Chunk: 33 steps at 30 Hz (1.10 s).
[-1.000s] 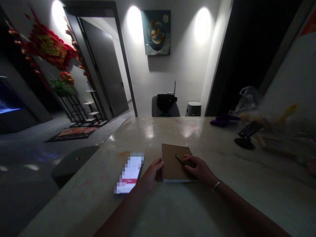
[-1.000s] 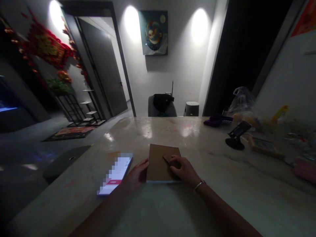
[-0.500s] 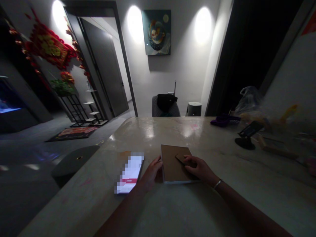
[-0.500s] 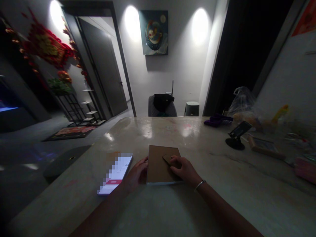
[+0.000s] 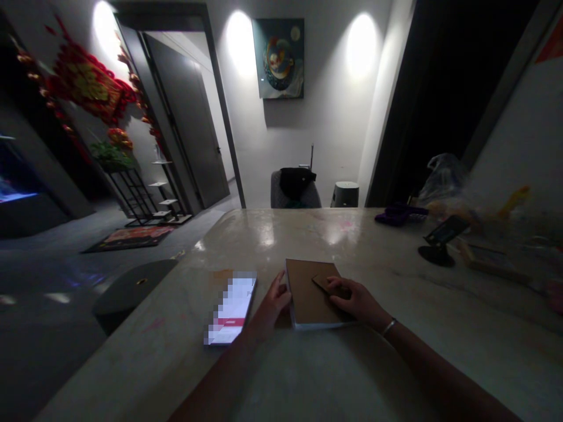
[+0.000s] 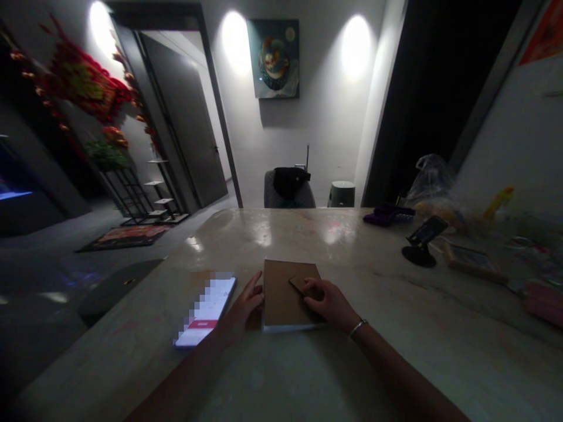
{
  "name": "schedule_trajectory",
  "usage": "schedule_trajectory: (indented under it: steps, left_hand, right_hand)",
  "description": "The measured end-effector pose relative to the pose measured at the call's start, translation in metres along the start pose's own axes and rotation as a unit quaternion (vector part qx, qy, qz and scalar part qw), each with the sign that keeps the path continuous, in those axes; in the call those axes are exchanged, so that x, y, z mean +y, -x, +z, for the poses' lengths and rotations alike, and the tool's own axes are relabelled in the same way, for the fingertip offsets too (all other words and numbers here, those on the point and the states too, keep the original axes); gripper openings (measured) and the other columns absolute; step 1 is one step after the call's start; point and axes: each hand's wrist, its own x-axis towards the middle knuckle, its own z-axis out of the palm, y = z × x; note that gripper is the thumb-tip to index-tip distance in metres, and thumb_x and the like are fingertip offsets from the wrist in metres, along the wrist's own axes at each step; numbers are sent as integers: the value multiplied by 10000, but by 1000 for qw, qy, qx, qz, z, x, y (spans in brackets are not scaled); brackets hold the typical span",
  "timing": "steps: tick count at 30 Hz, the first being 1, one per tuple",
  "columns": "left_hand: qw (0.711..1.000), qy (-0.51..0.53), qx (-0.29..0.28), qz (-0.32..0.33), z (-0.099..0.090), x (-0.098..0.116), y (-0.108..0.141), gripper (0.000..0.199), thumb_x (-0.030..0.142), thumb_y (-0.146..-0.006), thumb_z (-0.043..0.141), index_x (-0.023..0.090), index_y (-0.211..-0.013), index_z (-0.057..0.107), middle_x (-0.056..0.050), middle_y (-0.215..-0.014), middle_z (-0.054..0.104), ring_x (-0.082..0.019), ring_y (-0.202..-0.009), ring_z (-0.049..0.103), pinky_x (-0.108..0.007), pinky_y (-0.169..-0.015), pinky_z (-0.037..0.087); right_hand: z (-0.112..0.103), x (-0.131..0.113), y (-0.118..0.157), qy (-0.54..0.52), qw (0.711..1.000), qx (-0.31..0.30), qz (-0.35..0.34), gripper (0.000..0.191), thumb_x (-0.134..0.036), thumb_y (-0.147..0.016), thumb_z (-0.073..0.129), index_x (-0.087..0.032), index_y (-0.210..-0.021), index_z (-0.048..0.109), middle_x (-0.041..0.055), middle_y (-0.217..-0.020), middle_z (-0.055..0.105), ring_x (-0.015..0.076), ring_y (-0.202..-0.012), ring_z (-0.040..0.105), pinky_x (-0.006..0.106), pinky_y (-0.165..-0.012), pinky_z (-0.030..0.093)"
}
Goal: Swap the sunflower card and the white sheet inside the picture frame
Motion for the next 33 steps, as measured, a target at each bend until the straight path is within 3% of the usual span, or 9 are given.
schedule_trajectory:
  steps: [10,19,24,29,33]
  left_hand:
    - [1000,-7,23,13,-1,1,-5,740,181,-668,634,264,-1315,284,-58,-980,640,-214,-901,593,-329,-800,412]
    - [996,-45,75,8,-4,-4,-9,679,159,-695,574,261,-1306,298,-51,-951,650,-214,-866,606,-324,-759,427]
    - [994,-77,75,14,-4,-5,-8,672,147,-696,546,269,-1305,292,-51,-969,647,-205,-830,618,-311,-709,452]
    - [986,-130,96,50,-10,-2,-11,678,99,-691,513,206,-1312,260,-88,-1101,591,-181,-905,601,-288,-747,468]
    - [971,-179,103,119,-19,-2,-16,696,119,-684,560,236,-1307,273,-84,-1345,371,-187,-1050,530,-284,-847,446]
  right_hand:
    - [3,0,2,13,1000,-10,-5,127,-206,-654,585,-206,-781,587,73,-1120,586,204,-993,570,354,-874,412]
    - [4,0,1,-13,1000,-16,2,87,-205,-646,588,-202,-717,537,81,-1097,598,212,-996,569,355,-861,417]
    - [4,-1,1,8,1000,-23,-7,85,-190,-641,587,-197,-712,541,88,-1099,594,218,-1018,553,365,-866,407]
    - [2,-4,3,16,999,-44,-15,82,-190,-644,587,-195,-685,517,80,-1104,592,211,-982,565,351,-841,416]
    - [-1,-10,4,34,997,-67,-33,86,-181,-640,591,-199,-693,526,66,-1106,592,213,-995,553,356,-860,399]
